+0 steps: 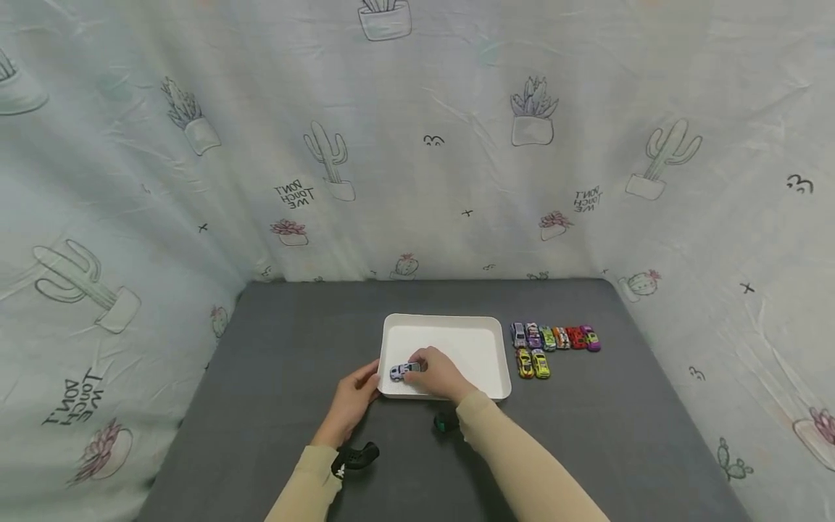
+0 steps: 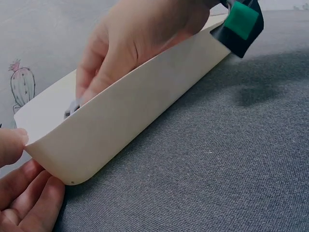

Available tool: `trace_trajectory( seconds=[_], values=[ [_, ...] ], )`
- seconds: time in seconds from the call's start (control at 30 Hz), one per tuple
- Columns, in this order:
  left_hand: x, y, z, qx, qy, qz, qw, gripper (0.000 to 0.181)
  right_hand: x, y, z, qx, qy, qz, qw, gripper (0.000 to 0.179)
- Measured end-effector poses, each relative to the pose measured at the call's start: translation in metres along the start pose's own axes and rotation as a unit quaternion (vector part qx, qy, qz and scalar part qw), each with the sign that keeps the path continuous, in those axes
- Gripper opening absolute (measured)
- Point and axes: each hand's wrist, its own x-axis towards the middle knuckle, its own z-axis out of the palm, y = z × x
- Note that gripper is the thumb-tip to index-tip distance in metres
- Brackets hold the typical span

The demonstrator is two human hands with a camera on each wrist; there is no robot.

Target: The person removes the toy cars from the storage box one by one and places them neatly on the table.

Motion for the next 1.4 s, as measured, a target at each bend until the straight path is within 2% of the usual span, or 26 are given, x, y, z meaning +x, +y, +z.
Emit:
trace_trajectory(
  seconds=[0.07,0.4,0.8,0.97,1.23,1.4],
  values=[
    [0.000,0.000,0.001,0.007,0.001,-0.002,1.0000,0.041,-0.005,-0.001,-0.007,0.006,0.018,0.007,0.9998,0.031],
    [0.001,-0.004,0.002,0.029,0.008,0.001,0.9996,0.041,-0.024,0.007,-0.038,0.023,0.104,-0.018,0.9942,0.033],
    [0.001,-0.005,-0.003,0.019,-0.005,0.005,0.9998,0.042,-0.044,0.033,-0.065,0.049,0.188,-0.018,0.9807,0.031],
    [0.001,-0.003,-0.002,0.016,-0.010,0.009,0.9998,0.042,-0.054,0.043,-0.075,0.075,0.223,-0.004,0.9719,0.034],
    [0.001,-0.002,-0.003,0.030,-0.004,0.003,0.9995,0.042,-0.070,0.062,-0.089,0.108,0.250,0.031,0.9617,0.038],
    [0.000,-0.002,-0.003,0.028,-0.005,0.003,0.9996,0.041,-0.081,0.080,-0.099,0.104,0.288,0.046,0.9507,0.038]
  ],
)
